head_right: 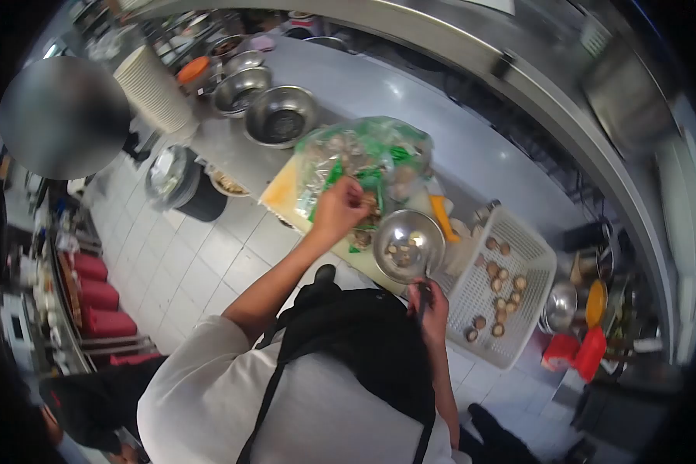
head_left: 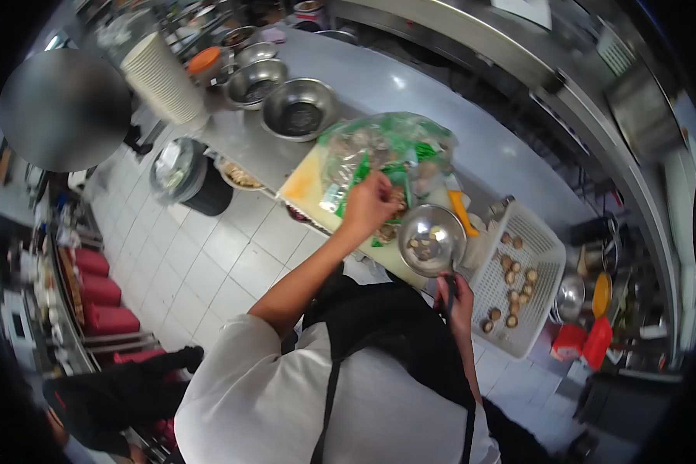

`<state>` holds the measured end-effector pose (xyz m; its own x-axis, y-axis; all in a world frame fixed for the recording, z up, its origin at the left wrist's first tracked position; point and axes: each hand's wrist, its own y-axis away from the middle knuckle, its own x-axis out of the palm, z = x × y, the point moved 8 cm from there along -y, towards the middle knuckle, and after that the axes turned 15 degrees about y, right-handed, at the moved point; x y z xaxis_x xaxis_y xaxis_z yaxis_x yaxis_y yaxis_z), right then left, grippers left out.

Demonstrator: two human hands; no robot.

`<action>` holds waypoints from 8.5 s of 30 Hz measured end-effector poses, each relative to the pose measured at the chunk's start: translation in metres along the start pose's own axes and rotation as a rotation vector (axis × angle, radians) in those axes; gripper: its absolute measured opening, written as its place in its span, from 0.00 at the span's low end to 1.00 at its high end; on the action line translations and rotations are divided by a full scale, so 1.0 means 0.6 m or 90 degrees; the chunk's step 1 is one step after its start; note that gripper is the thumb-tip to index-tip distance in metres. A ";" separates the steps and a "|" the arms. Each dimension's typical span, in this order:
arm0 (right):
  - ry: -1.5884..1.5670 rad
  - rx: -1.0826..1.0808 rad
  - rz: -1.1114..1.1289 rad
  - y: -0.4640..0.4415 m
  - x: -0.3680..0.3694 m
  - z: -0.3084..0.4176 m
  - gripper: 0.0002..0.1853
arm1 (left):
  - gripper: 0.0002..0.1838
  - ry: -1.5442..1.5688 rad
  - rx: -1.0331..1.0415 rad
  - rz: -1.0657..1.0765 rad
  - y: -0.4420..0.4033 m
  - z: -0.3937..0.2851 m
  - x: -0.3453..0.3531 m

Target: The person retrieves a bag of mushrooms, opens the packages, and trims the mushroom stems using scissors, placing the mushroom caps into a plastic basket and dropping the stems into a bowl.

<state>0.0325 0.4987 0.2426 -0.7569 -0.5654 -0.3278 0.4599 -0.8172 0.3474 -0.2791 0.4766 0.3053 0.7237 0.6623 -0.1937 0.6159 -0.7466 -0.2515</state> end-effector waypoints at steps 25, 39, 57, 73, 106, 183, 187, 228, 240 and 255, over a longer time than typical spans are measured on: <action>0.590 -0.223 -0.189 0.059 -0.010 0.159 0.29 | 0.21 0.617 -0.373 0.212 0.138 -0.016 0.156; 0.251 -0.214 -0.075 0.019 0.026 0.072 0.22 | 0.20 0.625 -0.320 0.225 0.141 0.008 0.172; -0.094 0.037 0.089 0.011 0.038 0.036 0.24 | 0.20 0.444 -0.255 0.228 0.129 0.043 0.158; -0.086 0.018 0.059 0.019 0.021 -0.003 0.23 | 0.28 0.191 -0.008 0.401 0.117 -0.138 0.296; -0.030 -0.015 0.004 -0.002 -0.001 -0.010 0.17 | 0.14 -0.460 0.013 0.391 0.004 0.073 0.107; 0.229 -0.189 -0.056 0.023 0.030 0.032 0.22 | 0.10 0.541 -0.489 0.212 0.147 0.091 0.170; -0.085 0.010 0.098 0.022 0.047 0.004 0.21 | 0.15 0.603 -0.520 0.291 0.141 0.082 0.173; 0.053 -0.158 -0.221 0.093 -0.042 -0.015 0.21 | 0.08 -0.532 0.191 0.614 0.014 0.084 0.120; 0.053 -0.100 -0.223 0.097 -0.049 -0.022 0.23 | 0.12 -0.333 0.116 0.534 0.015 0.074 0.123; 0.344 -0.252 -0.255 0.102 -0.045 0.097 0.26 | 0.17 0.461 -0.347 0.139 0.019 0.032 0.013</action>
<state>0.0540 0.4707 0.3240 -0.6163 -0.1113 -0.7796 0.4074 -0.8923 -0.1946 -0.2724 0.4745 0.2830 0.7452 0.4399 0.5012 0.3708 -0.8980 0.2367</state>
